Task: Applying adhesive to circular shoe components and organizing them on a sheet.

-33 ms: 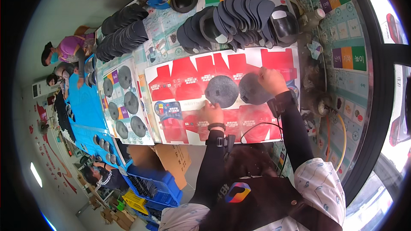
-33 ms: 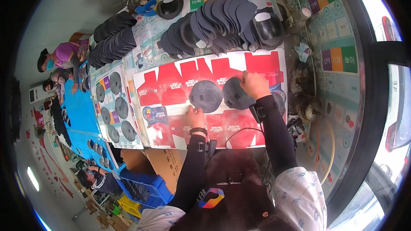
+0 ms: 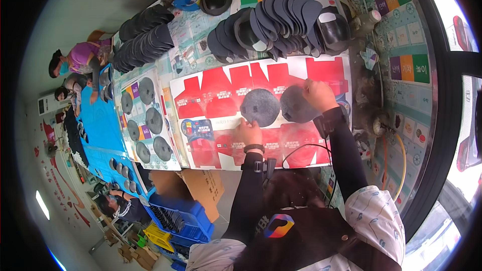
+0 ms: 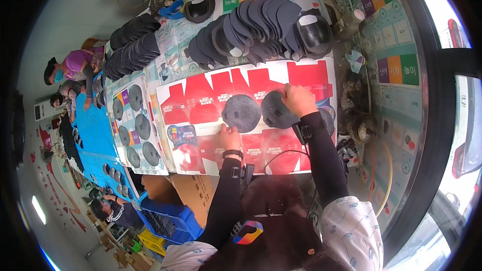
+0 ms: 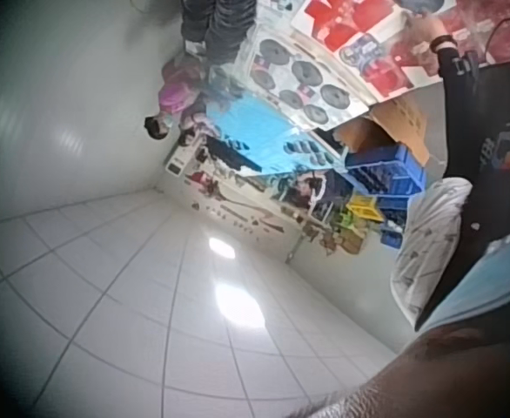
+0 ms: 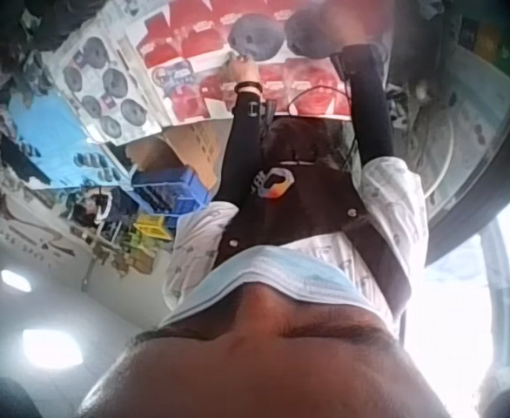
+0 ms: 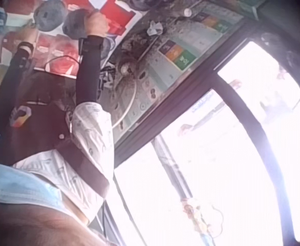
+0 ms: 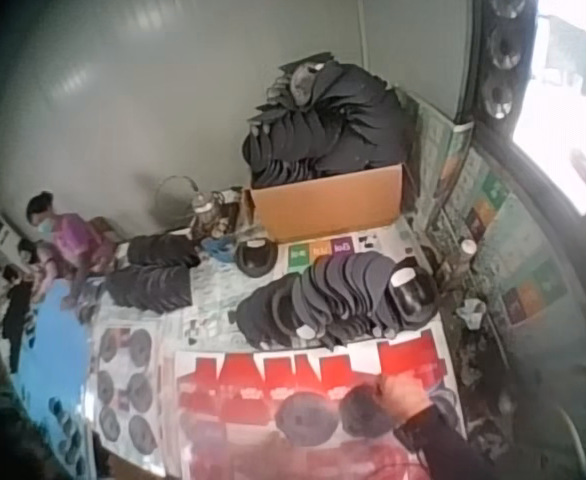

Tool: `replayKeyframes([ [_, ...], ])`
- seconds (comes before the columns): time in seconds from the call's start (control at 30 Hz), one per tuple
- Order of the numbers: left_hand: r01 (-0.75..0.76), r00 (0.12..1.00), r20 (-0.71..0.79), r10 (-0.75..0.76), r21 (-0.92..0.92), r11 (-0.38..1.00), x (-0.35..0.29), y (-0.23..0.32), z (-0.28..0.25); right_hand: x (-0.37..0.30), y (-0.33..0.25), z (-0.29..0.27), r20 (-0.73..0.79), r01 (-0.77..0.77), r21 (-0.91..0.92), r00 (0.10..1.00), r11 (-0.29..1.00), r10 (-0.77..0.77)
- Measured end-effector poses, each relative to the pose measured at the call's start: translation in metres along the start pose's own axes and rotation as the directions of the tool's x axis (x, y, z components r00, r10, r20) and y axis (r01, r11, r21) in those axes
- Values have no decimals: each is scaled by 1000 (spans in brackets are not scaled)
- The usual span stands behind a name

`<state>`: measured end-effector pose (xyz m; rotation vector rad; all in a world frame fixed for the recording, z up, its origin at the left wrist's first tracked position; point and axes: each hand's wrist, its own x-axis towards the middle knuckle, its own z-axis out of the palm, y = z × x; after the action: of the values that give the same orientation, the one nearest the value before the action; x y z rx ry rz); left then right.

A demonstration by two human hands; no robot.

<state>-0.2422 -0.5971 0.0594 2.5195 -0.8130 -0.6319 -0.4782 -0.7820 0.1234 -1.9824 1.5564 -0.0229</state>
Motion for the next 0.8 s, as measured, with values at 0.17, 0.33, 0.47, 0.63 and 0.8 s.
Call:
replayKeyframes([
  [0.17,31,998,43,-35,84,996,2,4,-2,0,2,2,-20,19,20,1000,1000,-18],
  [0.33,61,993,91,-78,172,983,2,13,-3,0,5,1,-6,-2,27,1000,1000,2],
  [0.47,96,991,78,-106,129,987,2,11,0,0,3,0,2,-6,56,1000,998,6],
  [0.63,104,986,110,-124,173,979,4,11,1,-1,3,-2,2,-20,43,1000,999,20],
  [0.8,96,979,166,-115,120,988,6,9,6,-2,7,1,-2,-21,36,1000,999,21],
])
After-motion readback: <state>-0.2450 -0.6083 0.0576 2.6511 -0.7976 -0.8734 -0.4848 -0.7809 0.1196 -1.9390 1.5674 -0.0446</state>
